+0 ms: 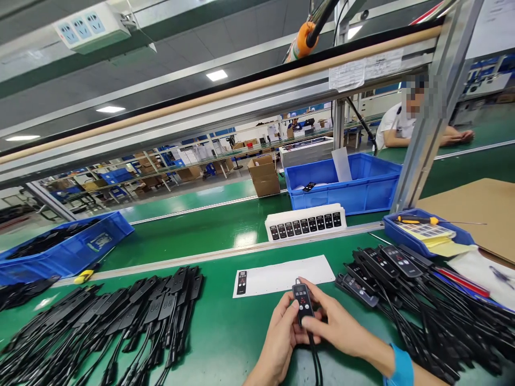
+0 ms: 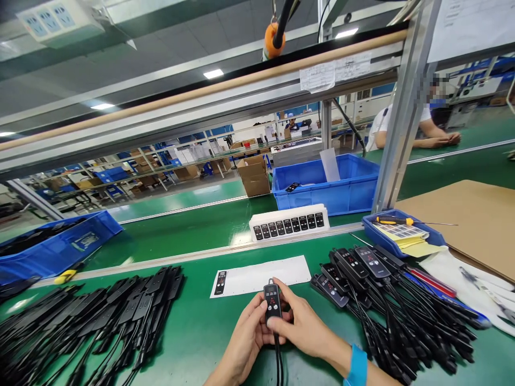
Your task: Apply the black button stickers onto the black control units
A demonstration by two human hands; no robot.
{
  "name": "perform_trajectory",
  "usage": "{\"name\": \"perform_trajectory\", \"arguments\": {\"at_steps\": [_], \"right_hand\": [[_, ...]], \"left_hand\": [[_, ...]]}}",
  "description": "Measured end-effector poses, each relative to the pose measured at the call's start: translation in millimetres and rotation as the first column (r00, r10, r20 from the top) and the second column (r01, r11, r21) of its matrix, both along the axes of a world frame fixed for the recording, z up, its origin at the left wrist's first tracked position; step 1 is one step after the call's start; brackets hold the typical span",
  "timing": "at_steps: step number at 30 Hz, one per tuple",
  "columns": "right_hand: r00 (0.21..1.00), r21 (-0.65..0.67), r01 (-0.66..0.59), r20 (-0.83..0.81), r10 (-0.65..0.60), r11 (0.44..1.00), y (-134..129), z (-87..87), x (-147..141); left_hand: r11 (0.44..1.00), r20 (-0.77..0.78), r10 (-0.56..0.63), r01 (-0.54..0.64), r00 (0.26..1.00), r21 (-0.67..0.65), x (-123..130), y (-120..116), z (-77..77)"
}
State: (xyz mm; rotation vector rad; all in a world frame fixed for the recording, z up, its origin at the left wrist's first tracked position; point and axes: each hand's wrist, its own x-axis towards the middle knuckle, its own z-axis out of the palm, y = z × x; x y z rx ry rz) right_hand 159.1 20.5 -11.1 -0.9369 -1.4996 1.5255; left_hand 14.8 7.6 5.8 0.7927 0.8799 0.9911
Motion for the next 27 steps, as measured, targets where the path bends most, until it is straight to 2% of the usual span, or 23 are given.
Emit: {"name": "perform_trajectory", "arguments": {"at_steps": [6, 10, 15, 20, 27], "right_hand": [[0.991, 0.114, 0.079, 0.095, -0.089, 0.990, 3, -7.3, 0], [0.978, 0.188, 0.104, 0.159, -0.135, 0.977, 3, -8.8, -2], [0.964, 0.152, 0.142, 0.204, -0.171, 0.978, 5, -4.0, -1], [0.964, 0.115, 0.154, 0.200, -0.175, 0.981, 4, 1.8, 0], [0.968, 0.110, 0.159, 0.180, -0.177, 0.981, 3, 3.8, 1]], "left_hand": [[0.993, -0.155, -0.012, 0.029, 0.988, 0.113, 3, 0, -12.2], [0.995, -0.159, -0.031, 0.046, 0.987, 0.090, 4, 0, -15.9], [0.998, -0.067, -0.064, 0.065, 0.996, 0.011, 2, 1, -8.7], [0.997, -0.081, -0.058, 0.061, 0.995, 0.039, 2, 0, -3.7], [0.997, -0.066, -0.061, 0.063, 0.996, 0.040, 1, 0, -6.5]]}}
